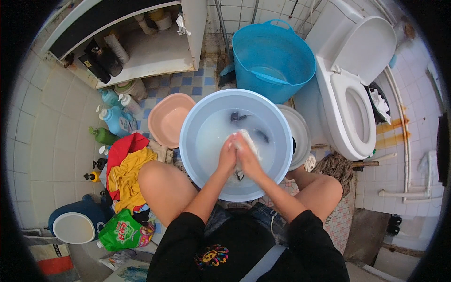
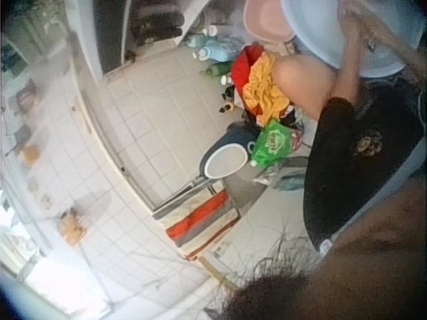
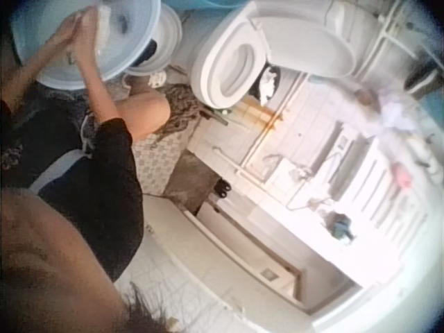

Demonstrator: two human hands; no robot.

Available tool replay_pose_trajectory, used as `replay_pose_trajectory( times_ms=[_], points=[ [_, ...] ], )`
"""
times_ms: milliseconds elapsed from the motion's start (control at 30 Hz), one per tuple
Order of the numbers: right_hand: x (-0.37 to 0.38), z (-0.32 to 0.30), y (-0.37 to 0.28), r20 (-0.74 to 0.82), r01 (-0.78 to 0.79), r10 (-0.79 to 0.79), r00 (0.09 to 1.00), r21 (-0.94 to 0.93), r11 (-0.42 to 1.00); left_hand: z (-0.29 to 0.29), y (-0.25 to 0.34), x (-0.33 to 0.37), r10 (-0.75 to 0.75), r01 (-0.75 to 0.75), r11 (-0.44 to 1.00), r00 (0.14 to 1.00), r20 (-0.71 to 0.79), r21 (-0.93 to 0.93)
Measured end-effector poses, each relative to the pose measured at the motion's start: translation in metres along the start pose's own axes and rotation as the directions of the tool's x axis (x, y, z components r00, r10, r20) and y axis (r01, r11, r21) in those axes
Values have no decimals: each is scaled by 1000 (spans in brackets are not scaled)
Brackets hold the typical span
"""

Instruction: The person hand-washes a white shirt in a basin of soapy water, wrings it out, places it into an adjacent container, and then washes a dark sock in the basin.

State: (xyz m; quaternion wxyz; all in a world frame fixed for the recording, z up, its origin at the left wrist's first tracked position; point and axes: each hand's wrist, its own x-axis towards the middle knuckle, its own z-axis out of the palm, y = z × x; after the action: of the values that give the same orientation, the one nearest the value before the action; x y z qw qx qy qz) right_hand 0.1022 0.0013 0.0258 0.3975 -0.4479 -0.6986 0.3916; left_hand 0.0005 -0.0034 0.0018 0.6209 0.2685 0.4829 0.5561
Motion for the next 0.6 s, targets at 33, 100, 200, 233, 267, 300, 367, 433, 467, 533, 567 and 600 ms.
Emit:
replay_pose_trajectory(
  times_ms=[33,100,200,233,267,300,367,433,467,533,567,600],
  points=[
    [-6,7,-12,43,62,-58,997,-81,995,0,4,2,-59,42,958,997,-50,-283],
    [-8,7,-3,88,121,-108,990,-157,980,10,2,-10,-84,73,957,996,-28,-281],
    [12,-34,56,-14,-265,271,963,168,950,22,-11,-27,-148,89,963,963,226,254],
    [13,-35,60,-15,-261,268,963,169,950,21,-16,-23,-146,86,963,963,226,255],
    [16,-32,60,-60,-178,183,981,79,981,16,-22,-18,-109,73,965,985,131,254],
    [17,-28,60,-98,-95,93,991,-14,995,10,-27,-12,-72,61,966,997,35,253],
    [1,-1,11,-6,-54,55,998,55,997,-2,-10,-1,-46,53,996,993,104,-65],
    [-15,17,-13,157,79,-79,984,2,997,11,29,-8,-147,85,930,978,-150,-357],
    [-13,16,-10,155,80,-79,985,3,997,9,25,-6,-141,102,937,985,-95,-334],
    [-3,8,5,31,-9,4,1000,148,989,7,3,-12,-138,139,956,990,24,-259],
    [4,-3,22,29,-6,2,1000,148,989,10,-9,-16,-148,174,968,977,151,-180],
    [10,-17,43,-32,-61,64,997,99,993,14,-15,-22,-202,236,952,962,184,-194]
  ],
)
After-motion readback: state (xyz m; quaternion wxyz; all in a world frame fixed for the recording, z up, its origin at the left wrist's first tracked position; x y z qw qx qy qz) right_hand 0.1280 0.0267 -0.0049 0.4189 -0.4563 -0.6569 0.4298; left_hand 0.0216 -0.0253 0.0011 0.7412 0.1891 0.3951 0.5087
